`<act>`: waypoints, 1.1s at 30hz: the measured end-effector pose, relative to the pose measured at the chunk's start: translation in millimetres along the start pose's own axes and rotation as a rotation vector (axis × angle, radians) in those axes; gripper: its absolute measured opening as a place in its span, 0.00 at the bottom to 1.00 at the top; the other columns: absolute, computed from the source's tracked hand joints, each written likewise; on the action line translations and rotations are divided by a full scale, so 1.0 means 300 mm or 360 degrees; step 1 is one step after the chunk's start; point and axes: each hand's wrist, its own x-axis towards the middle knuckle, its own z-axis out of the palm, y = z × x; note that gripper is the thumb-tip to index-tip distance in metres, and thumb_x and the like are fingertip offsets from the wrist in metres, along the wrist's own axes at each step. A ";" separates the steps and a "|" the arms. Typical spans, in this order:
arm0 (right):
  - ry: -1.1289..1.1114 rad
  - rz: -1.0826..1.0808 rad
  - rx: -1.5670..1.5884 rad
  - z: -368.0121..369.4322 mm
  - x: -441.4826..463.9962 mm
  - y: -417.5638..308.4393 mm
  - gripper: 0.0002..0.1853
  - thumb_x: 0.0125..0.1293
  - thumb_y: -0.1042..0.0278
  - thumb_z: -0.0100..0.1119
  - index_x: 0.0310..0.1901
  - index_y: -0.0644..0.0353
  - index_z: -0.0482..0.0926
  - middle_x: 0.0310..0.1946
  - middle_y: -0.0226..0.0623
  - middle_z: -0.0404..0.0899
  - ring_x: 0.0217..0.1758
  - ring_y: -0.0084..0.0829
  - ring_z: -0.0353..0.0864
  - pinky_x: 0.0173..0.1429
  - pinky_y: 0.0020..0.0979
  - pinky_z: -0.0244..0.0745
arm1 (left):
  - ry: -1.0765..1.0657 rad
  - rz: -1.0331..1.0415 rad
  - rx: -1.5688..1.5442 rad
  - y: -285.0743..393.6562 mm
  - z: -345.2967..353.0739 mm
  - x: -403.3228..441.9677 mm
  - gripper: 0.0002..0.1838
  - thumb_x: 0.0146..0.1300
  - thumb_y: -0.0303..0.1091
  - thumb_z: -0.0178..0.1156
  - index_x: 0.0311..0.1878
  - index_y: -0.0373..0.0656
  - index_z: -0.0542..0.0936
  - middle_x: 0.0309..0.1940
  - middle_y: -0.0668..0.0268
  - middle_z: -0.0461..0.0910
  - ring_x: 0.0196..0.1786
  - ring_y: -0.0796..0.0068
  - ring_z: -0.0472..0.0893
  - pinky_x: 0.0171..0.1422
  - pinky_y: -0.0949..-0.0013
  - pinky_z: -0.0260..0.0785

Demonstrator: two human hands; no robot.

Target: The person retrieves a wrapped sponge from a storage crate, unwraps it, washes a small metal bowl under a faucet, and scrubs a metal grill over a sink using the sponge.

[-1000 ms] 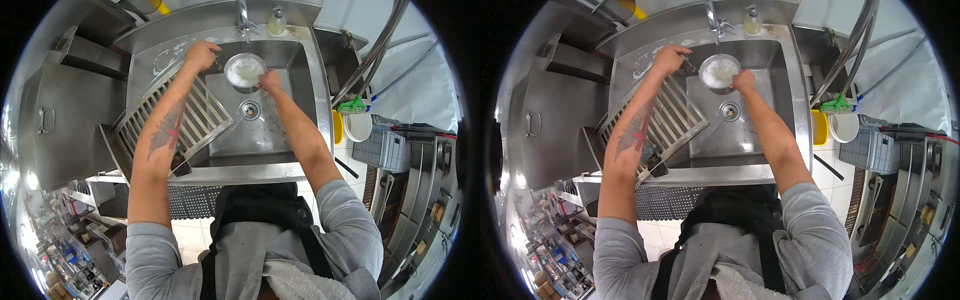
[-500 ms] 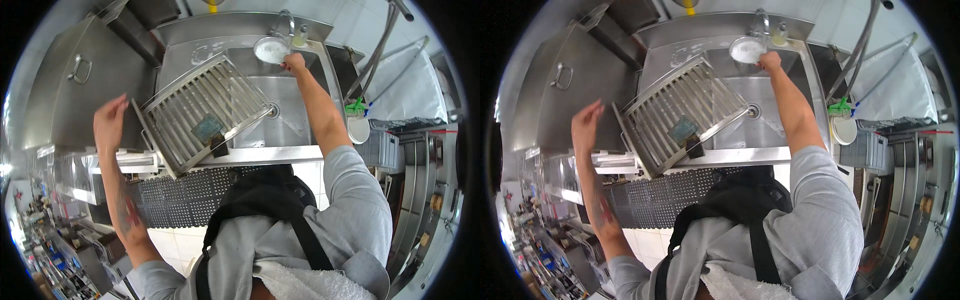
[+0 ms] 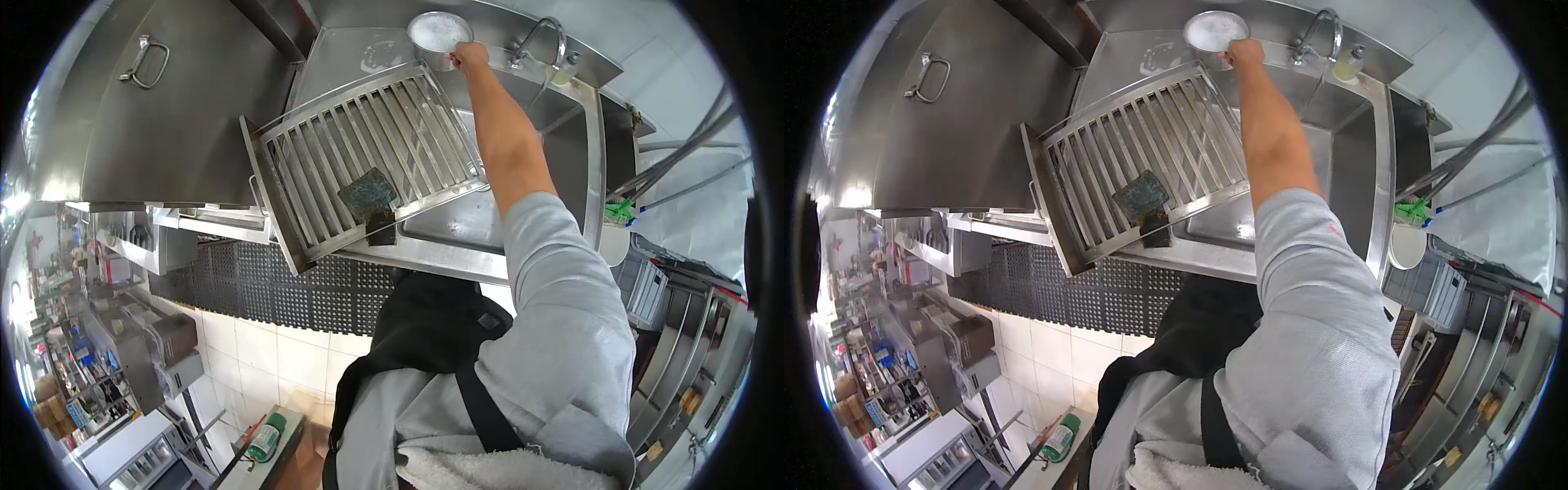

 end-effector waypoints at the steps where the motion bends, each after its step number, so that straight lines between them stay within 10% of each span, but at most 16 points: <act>1: 0.0023 0.0266 0.0390 -0.011 -0.073 -0.072 0.10 0.60 0.75 0.53 0.22 0.66 0.77 0.18 0.41 0.80 0.19 0.28 0.81 0.22 0.30 0.74 | -0.0087 -0.0173 -0.0081 -0.038 0.016 -0.055 0.21 0.68 0.48 0.53 0.38 0.36 0.83 0.30 0.51 0.82 0.32 0.54 0.81 0.35 0.55 0.71; 9: 0.0020 0.0432 0.1871 -0.163 -0.209 0.148 0.10 0.66 0.74 0.45 0.38 0.74 0.71 0.30 0.46 0.79 0.33 0.34 0.84 0.28 0.29 0.77 | -0.0289 -0.0598 -0.0425 -0.082 0.041 -0.051 0.18 0.67 0.46 0.53 0.39 0.39 0.81 0.29 0.55 0.80 0.30 0.57 0.80 0.31 0.57 0.68; 11: 0.0322 0.0524 0.3087 -0.263 -0.157 0.431 0.10 0.67 0.72 0.42 0.37 0.71 0.71 0.27 0.41 0.77 0.27 0.33 0.79 0.26 0.29 0.73 | -0.0329 -0.0593 -0.0434 -0.061 0.038 0.019 0.17 0.67 0.45 0.54 0.39 0.40 0.81 0.29 0.56 0.80 0.29 0.58 0.79 0.30 0.57 0.67; 15: 0.0528 0.0742 0.2937 -0.394 -0.135 0.448 0.10 0.66 0.66 0.42 0.31 0.60 0.72 0.21 0.34 0.71 0.21 0.30 0.71 0.25 0.31 0.70 | -0.0383 -0.0549 -0.0468 -0.006 0.034 0.194 0.15 0.66 0.44 0.54 0.39 0.42 0.80 0.28 0.58 0.79 0.28 0.59 0.79 0.28 0.58 0.65; 21: 0.0332 0.0558 0.1341 -0.490 -0.289 0.221 0.11 0.58 0.64 0.49 0.30 0.58 0.80 0.28 0.38 0.82 0.30 0.34 0.82 0.35 0.35 0.75 | -0.0336 -0.0295 -0.0551 0.183 -0.034 0.543 0.13 0.66 0.42 0.54 0.45 0.44 0.78 0.34 0.60 0.77 0.32 0.58 0.79 0.29 0.58 0.66; 23: -0.0015 0.0514 -0.0269 -0.537 -0.284 0.247 0.12 0.56 0.66 0.51 0.34 0.60 0.83 0.36 0.38 0.85 0.37 0.36 0.86 0.39 0.37 0.78 | -0.0309 -0.0159 -0.0528 0.333 -0.073 0.622 0.19 0.65 0.41 0.55 0.57 0.45 0.76 0.46 0.59 0.78 0.41 0.52 0.81 0.38 0.57 0.71; 28: 0.0226 0.0229 -0.0497 -0.538 -0.250 0.324 0.11 0.58 0.64 0.55 0.35 0.61 0.84 0.38 0.44 0.85 0.40 0.40 0.87 0.45 0.44 0.79 | -0.0289 -0.0157 -0.0494 0.427 -0.075 0.621 0.22 0.67 0.42 0.54 0.61 0.45 0.74 0.55 0.58 0.77 0.47 0.50 0.81 0.46 0.47 0.73; 30: -0.0129 0.0457 0.1157 -0.534 -0.178 0.353 0.14 0.62 0.62 0.51 0.29 0.58 0.83 0.32 0.42 0.85 0.35 0.36 0.85 0.36 0.38 0.77 | -0.0469 0.0434 -0.0203 0.346 -0.090 0.615 0.21 0.68 0.42 0.54 0.61 0.45 0.75 0.52 0.58 0.78 0.44 0.51 0.82 0.43 0.49 0.75; 33: 0.0035 0.0482 0.1312 -0.583 -0.075 0.381 0.11 0.63 0.62 0.51 0.33 0.56 0.82 0.32 0.39 0.82 0.35 0.35 0.82 0.36 0.39 0.76 | -0.0359 -0.0305 -0.0296 0.293 -0.128 0.463 0.18 0.68 0.41 0.53 0.58 0.47 0.76 0.47 0.60 0.80 0.40 0.54 0.81 0.37 0.53 0.76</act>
